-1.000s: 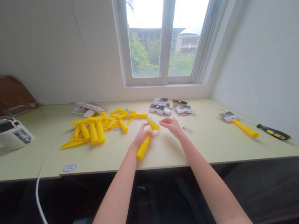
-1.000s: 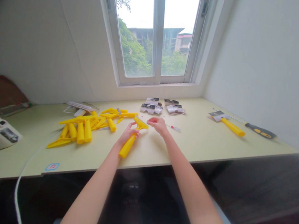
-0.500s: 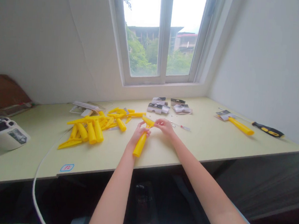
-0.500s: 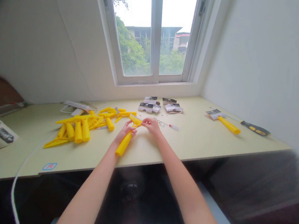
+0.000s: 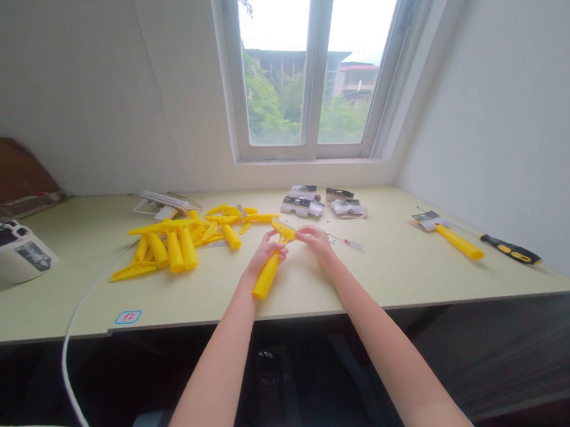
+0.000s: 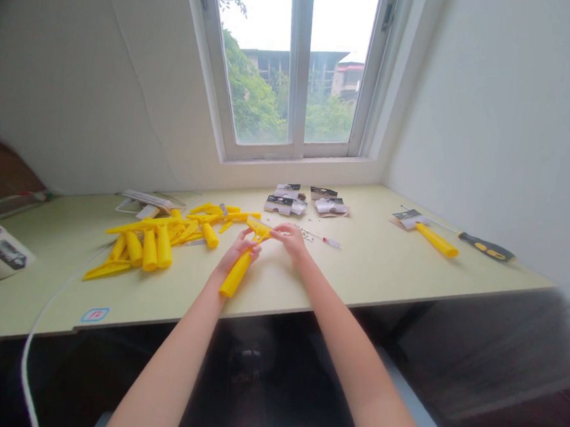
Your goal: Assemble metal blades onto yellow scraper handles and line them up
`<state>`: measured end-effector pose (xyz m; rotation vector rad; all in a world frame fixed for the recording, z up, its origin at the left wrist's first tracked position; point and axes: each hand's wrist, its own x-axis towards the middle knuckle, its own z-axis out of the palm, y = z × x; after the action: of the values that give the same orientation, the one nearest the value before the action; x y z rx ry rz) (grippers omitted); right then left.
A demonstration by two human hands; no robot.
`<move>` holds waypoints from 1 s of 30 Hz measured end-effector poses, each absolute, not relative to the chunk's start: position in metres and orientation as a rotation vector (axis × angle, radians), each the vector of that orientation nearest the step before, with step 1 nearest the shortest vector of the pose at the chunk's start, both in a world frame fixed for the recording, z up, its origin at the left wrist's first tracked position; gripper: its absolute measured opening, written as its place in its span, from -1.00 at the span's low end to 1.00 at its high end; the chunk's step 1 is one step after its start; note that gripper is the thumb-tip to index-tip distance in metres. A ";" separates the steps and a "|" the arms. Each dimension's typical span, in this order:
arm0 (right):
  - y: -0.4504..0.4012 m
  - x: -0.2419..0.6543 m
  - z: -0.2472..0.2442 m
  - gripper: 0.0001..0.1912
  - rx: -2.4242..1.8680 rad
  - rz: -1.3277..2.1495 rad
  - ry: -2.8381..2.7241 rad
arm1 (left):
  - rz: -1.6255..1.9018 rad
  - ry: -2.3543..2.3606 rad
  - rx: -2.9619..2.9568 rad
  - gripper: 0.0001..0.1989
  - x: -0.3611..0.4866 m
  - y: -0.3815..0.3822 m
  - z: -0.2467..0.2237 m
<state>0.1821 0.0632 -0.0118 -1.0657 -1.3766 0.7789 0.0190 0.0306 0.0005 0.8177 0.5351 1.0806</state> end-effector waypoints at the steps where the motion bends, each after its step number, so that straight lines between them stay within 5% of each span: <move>1: 0.064 0.182 -0.013 -0.75 -1.071 0.766 -1.394 | 1.079 0.534 0.834 -0.42 0.019 0.031 0.000; 30: 0.018 0.218 -0.016 -0.78 -1.332 0.562 -1.745 | 1.276 0.649 0.704 -0.45 0.017 0.044 -0.008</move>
<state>0.2178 0.0175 -0.0164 -1.3325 -1.7454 0.5624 0.0171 0.0440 -0.0080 0.7044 0.6486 1.2756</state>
